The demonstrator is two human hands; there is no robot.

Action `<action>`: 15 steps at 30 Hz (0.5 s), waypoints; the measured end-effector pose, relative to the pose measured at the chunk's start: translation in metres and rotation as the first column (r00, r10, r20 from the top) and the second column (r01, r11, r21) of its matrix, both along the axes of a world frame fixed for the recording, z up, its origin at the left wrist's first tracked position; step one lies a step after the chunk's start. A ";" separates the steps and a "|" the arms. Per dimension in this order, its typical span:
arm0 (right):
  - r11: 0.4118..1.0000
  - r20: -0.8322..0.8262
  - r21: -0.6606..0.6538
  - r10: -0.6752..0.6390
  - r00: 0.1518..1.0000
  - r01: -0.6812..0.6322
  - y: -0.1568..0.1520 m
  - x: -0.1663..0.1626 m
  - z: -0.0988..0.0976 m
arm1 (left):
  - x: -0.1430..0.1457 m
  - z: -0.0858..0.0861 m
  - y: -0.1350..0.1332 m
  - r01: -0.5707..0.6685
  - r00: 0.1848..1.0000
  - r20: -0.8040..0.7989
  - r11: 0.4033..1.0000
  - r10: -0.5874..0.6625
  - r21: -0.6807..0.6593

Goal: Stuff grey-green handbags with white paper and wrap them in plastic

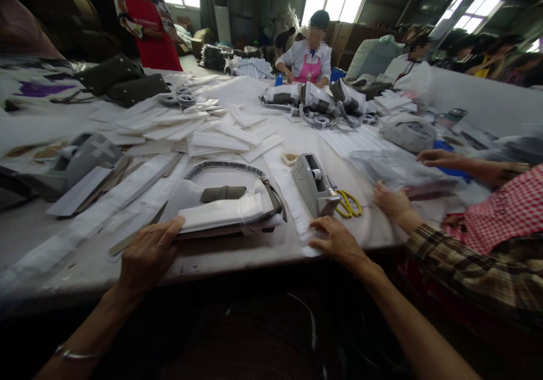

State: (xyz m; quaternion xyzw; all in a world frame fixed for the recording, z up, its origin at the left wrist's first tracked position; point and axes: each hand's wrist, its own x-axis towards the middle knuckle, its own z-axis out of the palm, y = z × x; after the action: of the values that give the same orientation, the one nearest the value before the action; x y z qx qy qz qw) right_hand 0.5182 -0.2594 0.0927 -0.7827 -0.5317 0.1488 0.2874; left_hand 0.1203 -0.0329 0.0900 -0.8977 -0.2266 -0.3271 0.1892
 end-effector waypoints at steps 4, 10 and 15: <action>0.997 -0.076 -0.068 -0.031 0.997 0.026 0.005 0.008 -0.009 | 0.001 -0.001 -0.002 -0.006 1.000 0.006 1.000 0.006 -0.019; 0.997 -0.080 -0.063 0.031 0.996 -0.036 0.002 0.012 -0.002 | 0.003 -0.003 -0.003 -0.024 1.000 0.019 1.000 0.024 -0.016; 0.965 0.079 -0.081 0.257 0.963 -0.251 -0.025 0.011 0.002 | 0.002 -0.007 -0.003 -0.029 0.999 0.026 0.999 0.030 -0.020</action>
State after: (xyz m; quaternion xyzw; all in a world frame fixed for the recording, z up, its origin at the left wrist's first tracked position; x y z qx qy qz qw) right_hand 0.5294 -0.2845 0.0948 -0.7235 -0.6343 0.1682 0.2142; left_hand 0.1227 -0.0361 0.0835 -0.8918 -0.2456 -0.3336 0.1822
